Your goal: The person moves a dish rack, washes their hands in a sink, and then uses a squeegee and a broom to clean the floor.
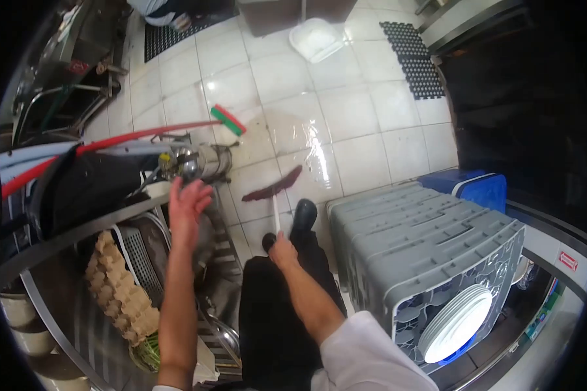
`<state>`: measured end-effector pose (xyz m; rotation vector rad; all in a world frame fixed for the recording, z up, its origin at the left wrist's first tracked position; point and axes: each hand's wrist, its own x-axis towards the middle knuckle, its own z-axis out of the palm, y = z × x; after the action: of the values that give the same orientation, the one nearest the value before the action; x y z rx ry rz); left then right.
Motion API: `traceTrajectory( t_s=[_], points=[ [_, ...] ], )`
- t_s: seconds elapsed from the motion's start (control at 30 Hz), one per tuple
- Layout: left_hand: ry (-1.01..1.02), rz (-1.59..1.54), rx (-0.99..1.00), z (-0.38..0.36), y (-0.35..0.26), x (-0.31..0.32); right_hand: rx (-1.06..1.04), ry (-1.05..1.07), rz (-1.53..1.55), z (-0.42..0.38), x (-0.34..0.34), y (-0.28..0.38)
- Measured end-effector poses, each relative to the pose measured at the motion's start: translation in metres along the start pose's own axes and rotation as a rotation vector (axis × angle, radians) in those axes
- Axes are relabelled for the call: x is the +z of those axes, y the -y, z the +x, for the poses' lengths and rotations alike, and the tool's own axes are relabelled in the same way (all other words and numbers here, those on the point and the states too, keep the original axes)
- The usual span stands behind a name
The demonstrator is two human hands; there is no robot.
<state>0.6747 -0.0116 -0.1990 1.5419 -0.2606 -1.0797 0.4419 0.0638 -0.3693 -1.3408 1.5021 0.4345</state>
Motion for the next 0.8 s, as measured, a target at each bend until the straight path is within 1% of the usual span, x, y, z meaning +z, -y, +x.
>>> traceTrajectory(
  t_s=[0.03,0.1,0.13,0.17,0.2,0.23,0.27,0.3,0.33,0.37,0.4,0.47,0.5,0.53,0.6,0.63,0.67,0.7,0.73,0.77,0.8],
  points=[
    [-0.056,-0.021,0.004,0.023,-0.011,0.002,-0.039,-0.029,-0.066,-0.008,-0.004,-0.016],
    [-0.131,-0.224,0.073,0.067,-0.031,-0.011,0.031,0.068,0.210,-0.017,-0.011,-0.060],
    [-0.182,-0.328,0.046,0.089,-0.044,-0.020,0.032,0.064,0.208,-0.024,-0.029,-0.058],
    [-0.207,-0.383,0.050,0.105,-0.055,-0.027,0.184,0.173,0.444,-0.043,-0.048,-0.053],
    [-0.122,-0.480,-0.006,0.136,-0.049,-0.054,0.333,0.274,0.683,-0.056,-0.071,-0.048],
    [-0.211,-0.400,-0.009,0.137,-0.056,-0.036,0.335,0.263,0.690,-0.061,-0.093,-0.043],
    [-0.301,-0.314,-0.012,0.137,-0.063,-0.020,0.382,0.250,0.667,-0.063,-0.112,-0.039],
    [-0.295,-0.310,-0.019,0.147,-0.062,-0.018,0.433,0.240,0.643,-0.062,-0.123,-0.037],
    [-0.282,-0.332,-0.082,0.159,-0.059,-0.022,0.492,0.097,0.652,-0.055,-0.126,-0.038],
    [-0.269,-0.351,-0.147,0.173,-0.054,-0.026,0.499,0.143,0.600,-0.038,-0.134,-0.042],
    [-0.267,-0.341,-0.160,0.185,-0.050,-0.032,0.507,0.194,0.548,-0.009,-0.134,-0.052],
    [-0.545,-0.370,-0.066,0.217,-0.047,-0.033,0.481,0.184,0.572,0.061,-0.130,-0.058],
    [-0.701,-0.385,-0.104,0.220,-0.061,-0.022,0.245,0.178,1.006,0.094,-0.125,-0.069],
    [-0.725,-0.378,-0.113,0.223,-0.068,-0.028,0.305,0.215,0.580,0.113,-0.154,-0.019],
    [-0.765,-0.469,-0.099,0.238,-0.084,-0.039,0.286,0.307,0.435,0.160,-0.170,0.029],
    [-0.775,-0.471,-0.095,0.247,-0.092,-0.036,0.335,0.284,0.480,0.168,-0.177,0.056],
    [-0.876,-0.515,-0.095,0.254,-0.097,-0.026,0.382,0.256,0.522,0.171,-0.185,0.078],
    [-0.973,-0.556,-0.097,0.261,-0.102,-0.016,0.328,0.260,0.432,0.171,-0.189,0.080],
    [-1.065,-0.596,-0.108,0.267,-0.106,-0.011,0.000,0.314,0.178,0.165,-0.195,0.061],
    [-0.992,-0.604,-0.104,0.285,-0.093,-0.028,0.048,0.268,0.251,0.142,-0.205,0.043],
    [-0.987,-0.620,-0.107,0.291,-0.092,-0.029,0.092,0.219,0.326,0.118,-0.214,0.024]
  ],
)
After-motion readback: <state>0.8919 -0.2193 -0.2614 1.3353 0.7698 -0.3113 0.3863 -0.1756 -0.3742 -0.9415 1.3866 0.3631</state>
